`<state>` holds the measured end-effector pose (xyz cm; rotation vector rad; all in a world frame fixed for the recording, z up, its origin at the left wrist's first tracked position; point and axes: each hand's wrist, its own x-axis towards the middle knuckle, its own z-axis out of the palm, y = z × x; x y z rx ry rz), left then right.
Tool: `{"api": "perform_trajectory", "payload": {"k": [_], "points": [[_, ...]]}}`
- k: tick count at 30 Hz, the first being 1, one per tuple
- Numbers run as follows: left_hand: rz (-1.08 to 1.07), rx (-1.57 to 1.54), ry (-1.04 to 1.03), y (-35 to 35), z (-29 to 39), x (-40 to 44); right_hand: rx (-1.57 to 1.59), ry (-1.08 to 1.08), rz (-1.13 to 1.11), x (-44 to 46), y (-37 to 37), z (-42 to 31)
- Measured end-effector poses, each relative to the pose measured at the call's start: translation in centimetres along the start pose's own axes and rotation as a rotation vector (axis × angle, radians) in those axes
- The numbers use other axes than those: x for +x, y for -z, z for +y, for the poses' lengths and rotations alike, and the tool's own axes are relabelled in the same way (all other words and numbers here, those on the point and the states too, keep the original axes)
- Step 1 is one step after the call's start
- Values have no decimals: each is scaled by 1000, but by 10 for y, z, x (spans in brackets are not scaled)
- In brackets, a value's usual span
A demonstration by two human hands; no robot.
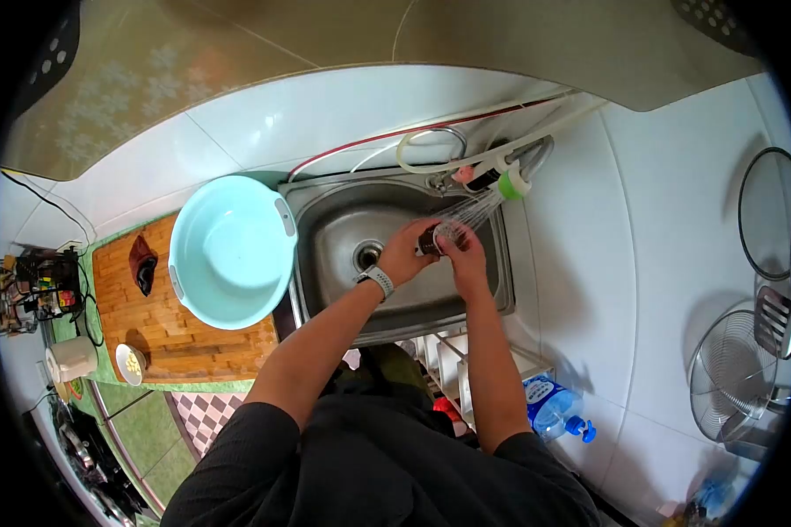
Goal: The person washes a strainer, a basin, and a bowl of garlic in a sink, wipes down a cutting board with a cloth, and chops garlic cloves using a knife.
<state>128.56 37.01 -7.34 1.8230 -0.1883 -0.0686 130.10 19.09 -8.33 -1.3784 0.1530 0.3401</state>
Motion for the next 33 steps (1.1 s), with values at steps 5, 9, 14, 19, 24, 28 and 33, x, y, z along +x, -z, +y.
{"api": "perform_trajectory", "payload": {"k": [5, 9, 14, 19, 24, 28, 33], "points": [[14, 3, 56, -4, 0, -7, 248, -156, 161, 2, 3, 4], [50, 20, 137, -3, 4, -12, -93, 37, 15, -5, -5, 4], [-27, 0, 168, 4, 0, -15, 175, -147, 104, -5, -6, 0], [-59, 87, 94, 12, -2, -10, -166, -2, -75, -6, -19, -8], [-96, -271, 241, 26, -6, -8, 208, -263, -17, -2, -10, -3], [-6, -426, 375, 38, -2, -19, 541, -315, -92, -4, -3, -6], [-75, -418, 533, 37, -20, -37, 836, -396, -221, -3, -1, 0]]}}
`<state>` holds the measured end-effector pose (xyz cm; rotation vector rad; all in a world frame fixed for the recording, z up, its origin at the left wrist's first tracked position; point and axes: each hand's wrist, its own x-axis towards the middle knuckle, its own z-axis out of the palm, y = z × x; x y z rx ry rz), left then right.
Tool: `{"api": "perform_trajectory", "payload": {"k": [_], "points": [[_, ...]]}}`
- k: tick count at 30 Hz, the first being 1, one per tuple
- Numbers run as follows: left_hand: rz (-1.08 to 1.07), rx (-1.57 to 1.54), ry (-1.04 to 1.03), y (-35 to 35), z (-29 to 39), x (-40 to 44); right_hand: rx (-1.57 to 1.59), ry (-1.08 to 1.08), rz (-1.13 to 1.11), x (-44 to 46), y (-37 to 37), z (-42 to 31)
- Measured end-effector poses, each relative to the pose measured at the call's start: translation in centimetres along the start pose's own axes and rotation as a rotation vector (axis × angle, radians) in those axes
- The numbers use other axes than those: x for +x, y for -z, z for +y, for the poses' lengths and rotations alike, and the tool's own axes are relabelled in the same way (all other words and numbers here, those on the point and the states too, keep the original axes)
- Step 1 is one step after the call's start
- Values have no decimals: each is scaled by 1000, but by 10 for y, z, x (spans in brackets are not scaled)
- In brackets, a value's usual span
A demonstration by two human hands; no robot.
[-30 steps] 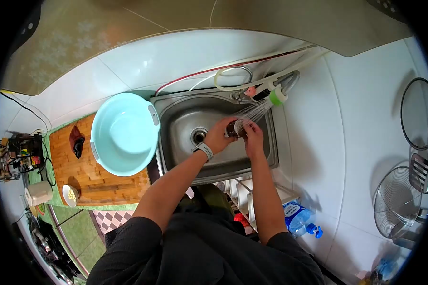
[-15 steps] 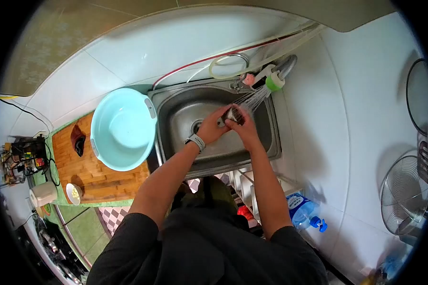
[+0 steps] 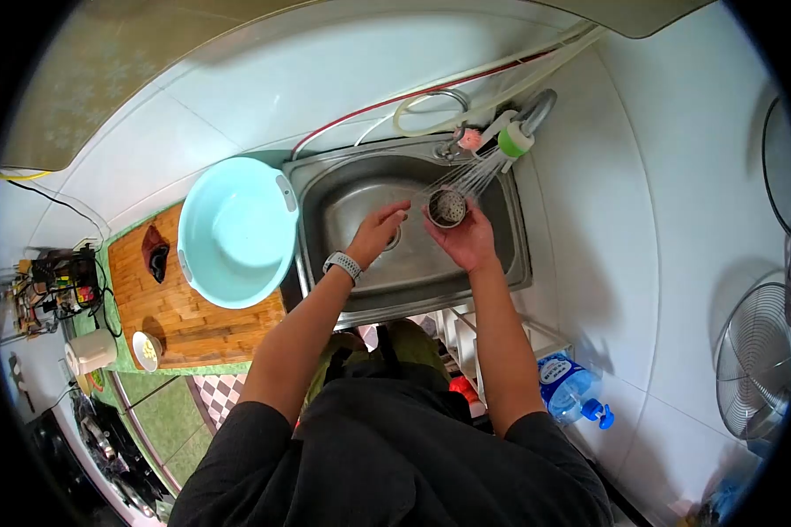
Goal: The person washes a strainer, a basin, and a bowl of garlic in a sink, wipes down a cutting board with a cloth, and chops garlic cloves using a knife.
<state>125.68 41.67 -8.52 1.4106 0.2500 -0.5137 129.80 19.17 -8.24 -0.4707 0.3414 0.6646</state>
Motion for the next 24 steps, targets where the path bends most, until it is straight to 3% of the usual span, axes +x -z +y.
{"api": "perform_trajectory", "payload": {"k": [9, 15, 17, 22, 24], "points": [[19, -37, 82, 10, -28, -27, 214, -30, 9, 9, 16, 9], [72, -35, 163, 24, -63, -59, 316, -108, -278, 21, 31, 10], [81, -36, 189, 29, -75, -70, 324, -123, -147, 25, 32, 13], [152, -82, 223, 41, -98, -103, 343, -142, -84, 28, 20, 13], [180, -92, 233, 45, -100, -114, 264, 54, 94, 30, 19, 14]]}}
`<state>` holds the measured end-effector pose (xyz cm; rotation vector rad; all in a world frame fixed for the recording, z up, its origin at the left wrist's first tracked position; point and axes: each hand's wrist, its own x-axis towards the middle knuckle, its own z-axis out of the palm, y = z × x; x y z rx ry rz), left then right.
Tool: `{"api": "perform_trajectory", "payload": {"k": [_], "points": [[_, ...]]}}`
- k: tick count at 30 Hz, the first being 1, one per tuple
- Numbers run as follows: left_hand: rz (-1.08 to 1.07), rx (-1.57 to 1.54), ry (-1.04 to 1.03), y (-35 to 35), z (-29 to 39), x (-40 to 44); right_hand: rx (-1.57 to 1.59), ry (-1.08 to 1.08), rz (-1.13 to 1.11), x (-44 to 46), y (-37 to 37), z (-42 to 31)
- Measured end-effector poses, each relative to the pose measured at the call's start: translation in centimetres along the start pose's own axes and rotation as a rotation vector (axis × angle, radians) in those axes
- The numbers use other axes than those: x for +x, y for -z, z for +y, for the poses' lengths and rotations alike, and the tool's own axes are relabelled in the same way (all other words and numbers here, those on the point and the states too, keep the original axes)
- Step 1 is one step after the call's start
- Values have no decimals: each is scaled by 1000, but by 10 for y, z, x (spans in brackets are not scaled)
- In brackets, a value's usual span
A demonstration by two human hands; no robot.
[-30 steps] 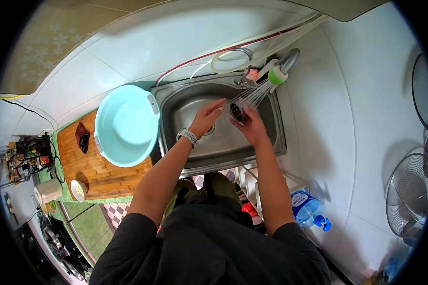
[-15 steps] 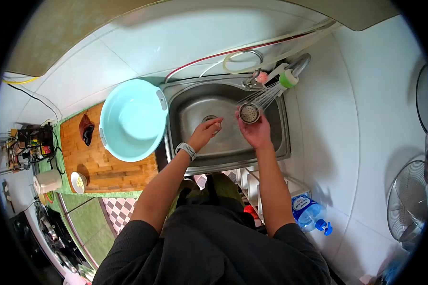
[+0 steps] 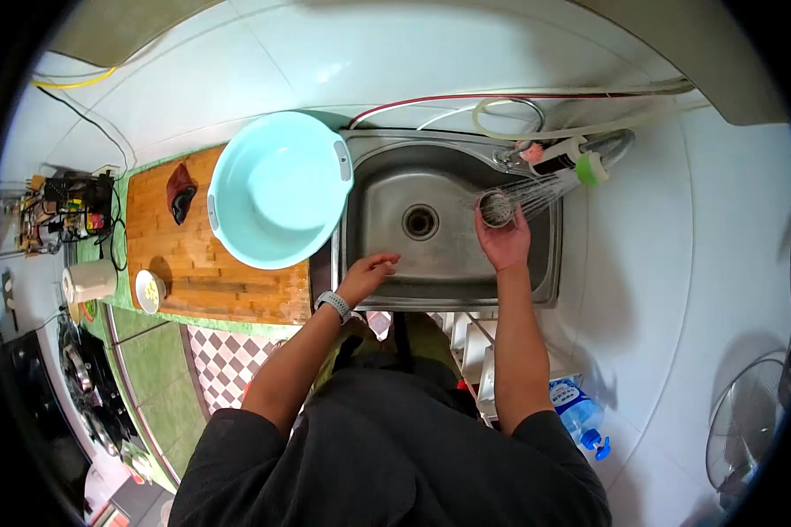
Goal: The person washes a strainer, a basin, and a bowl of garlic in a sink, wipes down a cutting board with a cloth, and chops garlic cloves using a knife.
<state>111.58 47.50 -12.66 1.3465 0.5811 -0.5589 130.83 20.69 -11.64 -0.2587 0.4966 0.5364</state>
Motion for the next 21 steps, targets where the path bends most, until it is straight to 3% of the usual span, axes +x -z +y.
{"api": "perform_trajectory", "payload": {"k": [6, 10, 17, 21], "points": [[60, 23, -58, 26, -29, -15, -166, -67, -23, 18, 16, 8], [99, -84, -44, 35, -28, -28, -144, -147, 133, 25, 21, 6], [151, -229, -72, 49, -30, -43, -61, -195, 204, 48, 31, 0], [255, -343, 12, 55, -22, -65, -227, -256, 319, 59, 40, 16]]}}
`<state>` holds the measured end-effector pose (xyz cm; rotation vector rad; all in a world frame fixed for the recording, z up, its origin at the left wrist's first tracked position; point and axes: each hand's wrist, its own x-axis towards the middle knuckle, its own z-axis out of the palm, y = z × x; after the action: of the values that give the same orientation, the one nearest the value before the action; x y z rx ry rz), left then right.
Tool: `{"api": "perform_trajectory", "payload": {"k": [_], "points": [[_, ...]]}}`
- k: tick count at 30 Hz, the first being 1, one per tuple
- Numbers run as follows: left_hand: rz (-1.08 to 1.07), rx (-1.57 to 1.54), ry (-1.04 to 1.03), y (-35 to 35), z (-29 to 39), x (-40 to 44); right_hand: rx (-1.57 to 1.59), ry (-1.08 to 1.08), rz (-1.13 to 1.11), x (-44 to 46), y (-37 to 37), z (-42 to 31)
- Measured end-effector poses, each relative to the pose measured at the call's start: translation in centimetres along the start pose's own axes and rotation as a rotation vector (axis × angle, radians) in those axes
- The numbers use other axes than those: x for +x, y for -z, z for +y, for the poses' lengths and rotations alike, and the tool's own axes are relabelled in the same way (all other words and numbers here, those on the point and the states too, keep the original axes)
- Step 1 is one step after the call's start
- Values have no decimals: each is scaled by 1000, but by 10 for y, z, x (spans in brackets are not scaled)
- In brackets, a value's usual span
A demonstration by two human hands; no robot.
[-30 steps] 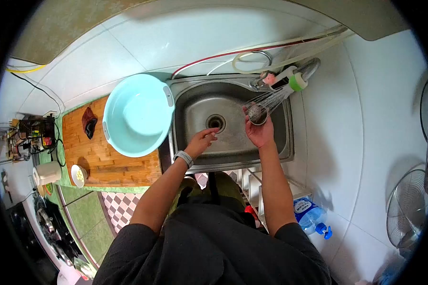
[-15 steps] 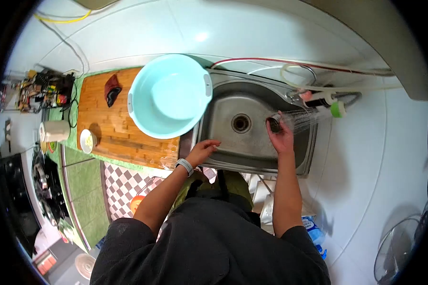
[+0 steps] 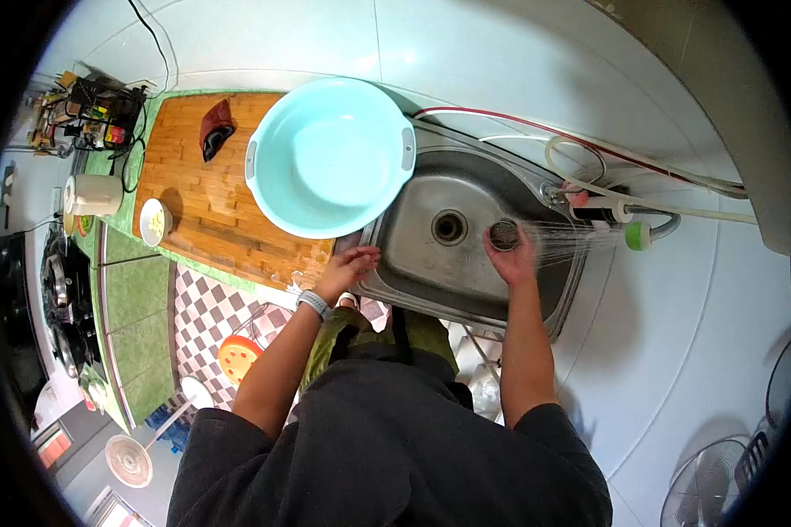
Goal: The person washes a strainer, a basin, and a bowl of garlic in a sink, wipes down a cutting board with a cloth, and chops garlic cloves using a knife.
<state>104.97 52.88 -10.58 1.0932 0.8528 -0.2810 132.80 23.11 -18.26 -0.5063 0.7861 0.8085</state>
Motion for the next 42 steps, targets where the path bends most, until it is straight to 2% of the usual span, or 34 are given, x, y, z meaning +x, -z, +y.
{"api": "perform_trajectory", "payload": {"k": [2, 4, 5, 7, 8, 10, 11, 13, 16, 20, 22, 23, 25, 27, 29, 31, 35, 37, 38, 39, 41, 42], "points": [[14, -69, -21, 14, -8, -3, -112, 21, 47, 14, 11, 7], [49, -76, -19, 22, -8, -10, -676, 23, 117, 25, 16, 18], [54, -130, -32, 28, -9, -12, -682, 15, 115, 31, 15, 26], [73, -188, -48, 37, -12, -17, -1170, 129, 350, 43, 10, 40], [108, -197, -40, 39, -8, -23, -1176, 120, 343, 55, 15, 45], [156, -209, -28, 39, 4, -37, -1769, 318, 452, 84, 30, 54], [167, -216, -29, 38, 6, -40, -1778, 314, 442, 87, 25, 58], [204, -285, -87, 40, 8, -49, -2069, 286, 428, 91, 14, 66], [229, -261, -90, 45, 11, -56, -2233, 329, 361, 98, 5, 78], [217, -268, -91, 53, 12, -63, -2194, 362, 440, 100, 3, 94], [211, -292, -87, 56, 12, -67, -2093, 520, 448, 115, 21, 89], [180, -352, -105, 59, 12, -68, -2090, 523, 462, 121, 36, 82], [118, -467, -148, 63, 16, -67, -1639, 542, 332, 127, 61, 65], [96, -457, -152, 64, 23, -61, -753, 288, 140, 95, 72, 46], [22, -546, -112, 74, 27, -51, -212, 106, 75, 60, 62, 20], [46, -527, -119, 71, 41, -44, -184, 189, 14, 46, 86, -5], [15, -570, -61, 65, 47, -12, -287, 292, 6, -18, 62, -21], [100, -503, -45, 68, 34, 9, -353, 300, -115, -33, 46, -20], [94, -546, -27, 78, 26, 19, -335, 334, -102, -42, 37, -16], [-34, -556, -137, 93, 11, 31, -345, 341, -104, -49, 27, -12], [205, -590, -152, 58, 37, 5, -339, 393, -81, -62, 24, -20], [105, -504, -182, 66, 26, 4, -362, 417, -49, -64, 25, -24]]}}
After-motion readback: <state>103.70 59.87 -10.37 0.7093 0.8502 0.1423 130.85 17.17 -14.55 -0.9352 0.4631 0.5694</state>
